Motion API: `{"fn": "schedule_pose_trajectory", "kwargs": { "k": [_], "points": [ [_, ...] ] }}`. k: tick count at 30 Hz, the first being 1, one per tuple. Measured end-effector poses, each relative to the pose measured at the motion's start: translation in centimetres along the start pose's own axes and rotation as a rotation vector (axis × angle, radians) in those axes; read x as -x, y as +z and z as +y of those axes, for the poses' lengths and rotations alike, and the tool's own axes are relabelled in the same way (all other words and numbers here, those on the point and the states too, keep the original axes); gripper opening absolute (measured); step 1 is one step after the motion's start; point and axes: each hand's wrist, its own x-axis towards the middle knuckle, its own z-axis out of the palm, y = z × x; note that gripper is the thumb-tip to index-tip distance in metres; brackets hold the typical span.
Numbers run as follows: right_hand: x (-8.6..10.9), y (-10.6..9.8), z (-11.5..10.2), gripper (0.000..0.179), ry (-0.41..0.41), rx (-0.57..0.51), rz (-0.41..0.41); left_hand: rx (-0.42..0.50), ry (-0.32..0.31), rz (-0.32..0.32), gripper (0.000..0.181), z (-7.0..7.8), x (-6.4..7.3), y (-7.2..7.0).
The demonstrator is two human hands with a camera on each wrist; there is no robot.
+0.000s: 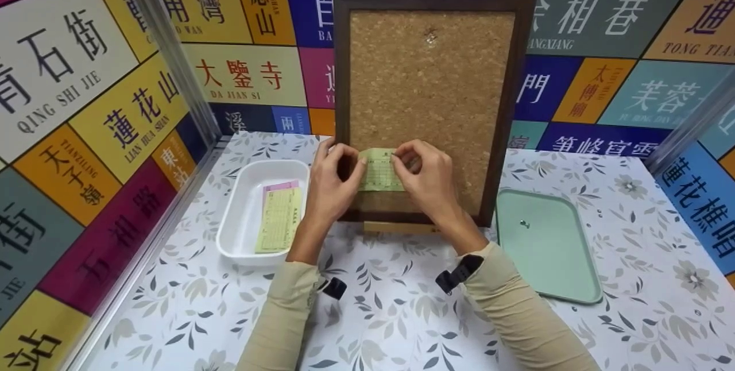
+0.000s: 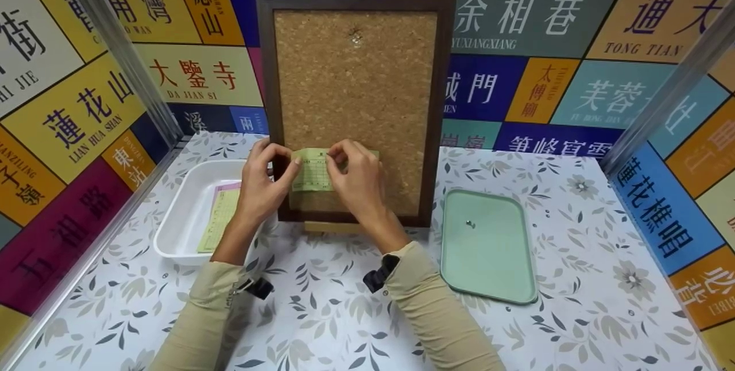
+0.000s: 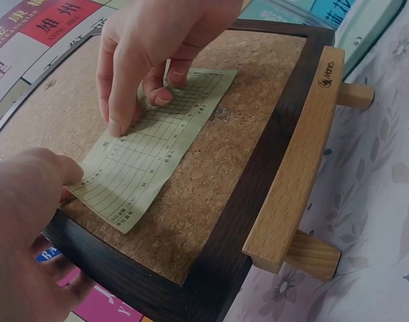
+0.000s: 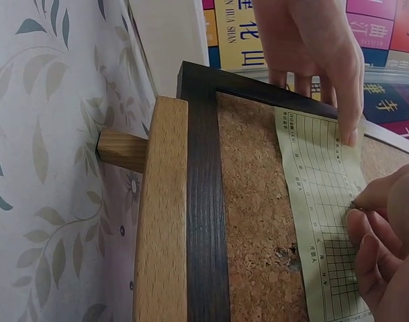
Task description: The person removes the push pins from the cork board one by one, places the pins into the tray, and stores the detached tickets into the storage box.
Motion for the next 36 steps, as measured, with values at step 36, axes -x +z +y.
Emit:
{"fn": "schedule_pose_trajectory", "kwargs": {
  "k": [36],
  "points": [
    [2.9,-4.5,2.0,0.01,0.074,-0.116,0.062,0.037,0.029,0.005,0.016,-0.3,0.2,-0.2]
  ]
}}
